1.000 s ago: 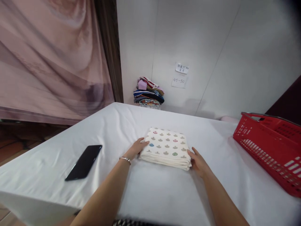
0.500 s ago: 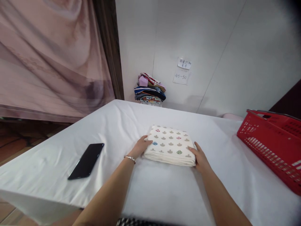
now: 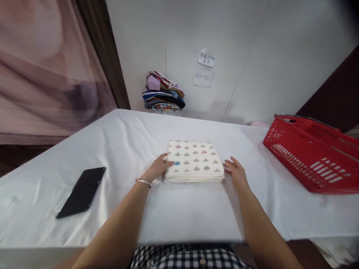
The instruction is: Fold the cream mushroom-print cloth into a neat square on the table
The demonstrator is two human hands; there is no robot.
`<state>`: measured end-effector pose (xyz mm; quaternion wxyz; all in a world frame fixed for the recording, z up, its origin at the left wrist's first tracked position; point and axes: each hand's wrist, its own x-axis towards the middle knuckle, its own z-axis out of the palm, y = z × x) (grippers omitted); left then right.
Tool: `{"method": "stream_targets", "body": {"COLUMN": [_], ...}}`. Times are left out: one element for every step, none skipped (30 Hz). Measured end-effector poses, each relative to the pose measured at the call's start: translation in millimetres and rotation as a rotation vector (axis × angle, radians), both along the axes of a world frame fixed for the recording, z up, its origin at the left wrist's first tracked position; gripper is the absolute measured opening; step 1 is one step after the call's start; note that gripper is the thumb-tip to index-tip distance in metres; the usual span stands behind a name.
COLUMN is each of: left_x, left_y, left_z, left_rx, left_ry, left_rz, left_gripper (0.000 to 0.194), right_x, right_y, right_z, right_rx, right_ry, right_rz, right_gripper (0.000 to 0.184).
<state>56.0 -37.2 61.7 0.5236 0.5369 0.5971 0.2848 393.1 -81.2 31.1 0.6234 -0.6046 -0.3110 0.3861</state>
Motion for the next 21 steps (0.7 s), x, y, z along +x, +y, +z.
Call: {"method": "stream_targets", "body": {"left_x": [0, 0, 0, 0, 0, 0, 0, 0, 1, 1, 2, 2, 2, 2, 2, 2, 1, 1, 1, 0, 1], "left_y": [0, 1, 1, 2, 2, 2, 1, 1, 1, 0, 0, 0, 0, 0, 0, 0, 1, 1, 1, 1, 0], "left_z": [0.0, -0.4, -0.8, -1.3, -1.6, -1.6, -1.3, -0.8, -0.1, 0.6, 1.1, 1.3, 1.0, 0.3, -0.8, -2.0, -3.3, -4.3, -5.0, -5.2, -4.9], "left_rx": [0.001, 0.004, 0.009, 0.015, 0.022, 0.030, 0.038, 0.044, 0.049, 0.054, 0.057, 0.061, 0.063, 0.064, 0.066, 0.069, 0.074, 0.080, 0.085, 0.087, 0.087], "left_ry": [0.010, 0.022, 0.041, 0.062, 0.083, 0.100, 0.112, 0.121, 0.127, 0.134, 0.141, 0.146, 0.150, 0.151, 0.150, 0.148, 0.143, 0.136, 0.128, 0.120, 0.116], "left_rz": [-0.004, -0.007, -0.009, -0.009, -0.006, -0.002, 0.003, 0.010, 0.017, 0.024, 0.030, 0.035, 0.037, 0.036, 0.032, 0.029, 0.023, 0.017, 0.013, 0.010, 0.010], "left_gripper": [0.076, 0.076, 0.077, 0.077, 0.078, 0.079, 0.079, 0.079, 0.078, 0.078, 0.078, 0.078, 0.079, 0.079, 0.079, 0.079, 0.079, 0.079, 0.078, 0.078, 0.078], "right_x": [3, 6, 7, 8, 7, 5, 3, 0, -4, -7, -11, -14, -17, -19, -21, -22, -23, -23, -24, -25, -26], "right_y": [-5, -10, -17, -23, -30, -36, -41, -45, -48, -50, -52, -53, -54, -54, -55, -55, -56, -56, -57, -57, -57], "right_z": [1.5, 2.7, 3.7, 4.3, 4.4, 4.2, 3.8, 3.3, 2.9, 2.7, 2.6, 2.6, 2.6, 2.6, 2.4, 2.2, 1.9, 1.7, 1.6, 1.7, 1.9], "right_rx": [0.019, 0.037, 0.051, 0.058, 0.059, 0.054, 0.046, 0.036, 0.028, 0.022, 0.021, 0.022, 0.024, 0.028, 0.031, 0.036, 0.043, 0.050, 0.058, 0.062, 0.062], "right_ry": [-0.020, -0.041, -0.067, -0.098, -0.134, -0.173, -0.214, -0.255, -0.292, -0.324, -0.347, -0.361, -0.372, -0.388, -0.415, -0.457, -0.512, -0.571, -0.626, -0.671, -0.705], "right_rz": [-0.028, -0.050, -0.067, -0.075, -0.069, -0.053, -0.030, -0.005, 0.021, 0.043, 0.060, 0.075, 0.093, 0.109, 0.122, 0.132, 0.138, 0.143, 0.144, 0.147, 0.151], "right_gripper": [0.061, 0.056, 0.052, 0.048, 0.044, 0.040, 0.037, 0.035, 0.033, 0.032, 0.032, 0.031, 0.031, 0.031, 0.032, 0.035, 0.037, 0.039, 0.039, 0.038, 0.036]}}
